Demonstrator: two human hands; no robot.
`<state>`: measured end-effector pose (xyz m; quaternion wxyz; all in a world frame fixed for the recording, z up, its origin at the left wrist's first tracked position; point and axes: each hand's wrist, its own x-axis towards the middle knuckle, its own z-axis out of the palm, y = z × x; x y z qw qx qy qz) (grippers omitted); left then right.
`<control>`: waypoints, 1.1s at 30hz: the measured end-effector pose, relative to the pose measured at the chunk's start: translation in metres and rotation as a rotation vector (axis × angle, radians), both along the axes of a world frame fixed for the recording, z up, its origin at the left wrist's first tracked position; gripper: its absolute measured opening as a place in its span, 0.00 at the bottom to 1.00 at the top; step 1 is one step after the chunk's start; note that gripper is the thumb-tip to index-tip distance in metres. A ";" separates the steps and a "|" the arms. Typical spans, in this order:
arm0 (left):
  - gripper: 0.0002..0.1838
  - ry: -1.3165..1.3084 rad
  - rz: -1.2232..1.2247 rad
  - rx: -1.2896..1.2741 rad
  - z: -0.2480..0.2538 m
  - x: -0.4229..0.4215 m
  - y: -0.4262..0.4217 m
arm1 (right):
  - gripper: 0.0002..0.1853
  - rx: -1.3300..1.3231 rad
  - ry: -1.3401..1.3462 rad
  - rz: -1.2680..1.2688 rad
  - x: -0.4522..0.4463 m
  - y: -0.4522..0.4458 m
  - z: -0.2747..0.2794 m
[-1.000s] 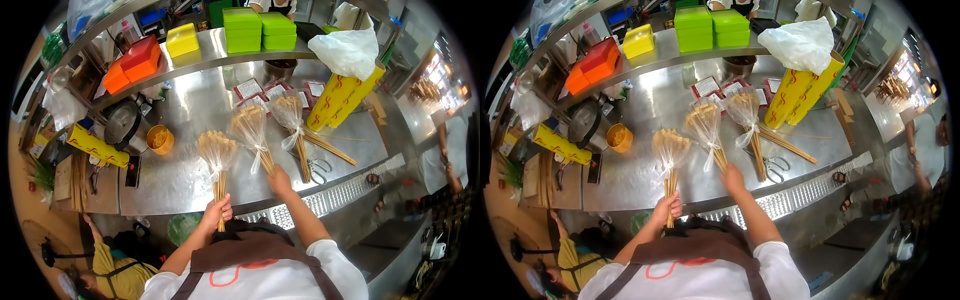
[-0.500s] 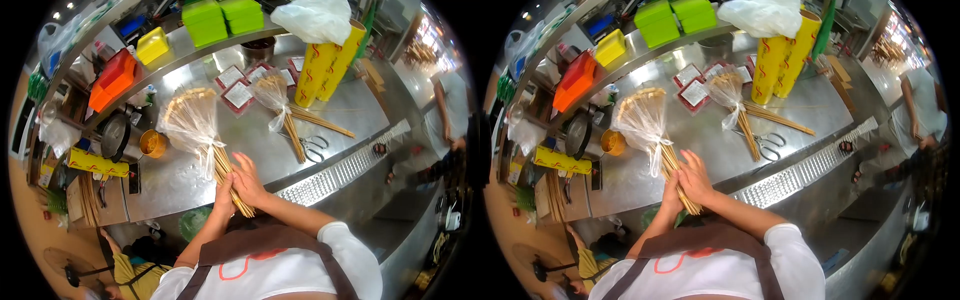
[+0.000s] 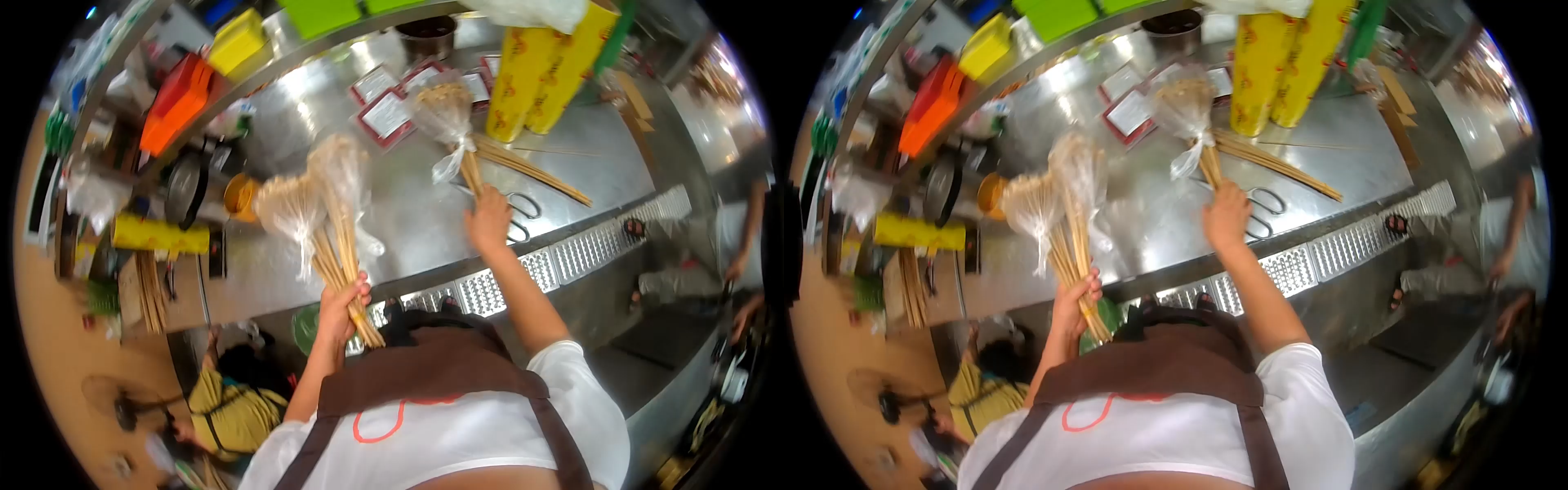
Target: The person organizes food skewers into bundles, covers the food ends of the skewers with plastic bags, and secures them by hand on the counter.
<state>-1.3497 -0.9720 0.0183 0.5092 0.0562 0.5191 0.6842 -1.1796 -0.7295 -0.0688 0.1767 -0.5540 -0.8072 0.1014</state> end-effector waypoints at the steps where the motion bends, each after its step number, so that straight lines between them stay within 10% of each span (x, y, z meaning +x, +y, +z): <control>1: 0.13 0.074 0.069 -0.086 0.007 0.007 0.005 | 0.29 0.023 -0.030 0.021 0.008 0.004 -0.006; 8: 0.08 0.391 0.185 -0.231 -0.037 -0.010 0.011 | 0.10 -0.089 0.196 0.116 0.022 0.041 -0.027; 19: 0.10 0.177 -0.020 -0.215 -0.106 -0.018 0.045 | 0.15 -0.691 0.605 0.340 -0.037 -0.096 0.014; 26: 0.24 -0.206 -0.171 0.135 -0.100 -0.024 0.036 | 0.19 -0.605 0.344 0.486 -0.062 -0.122 0.021; 33: 0.33 -0.112 -0.168 0.052 -0.107 -0.029 0.033 | 0.18 -0.565 0.703 0.640 -0.061 -0.141 0.028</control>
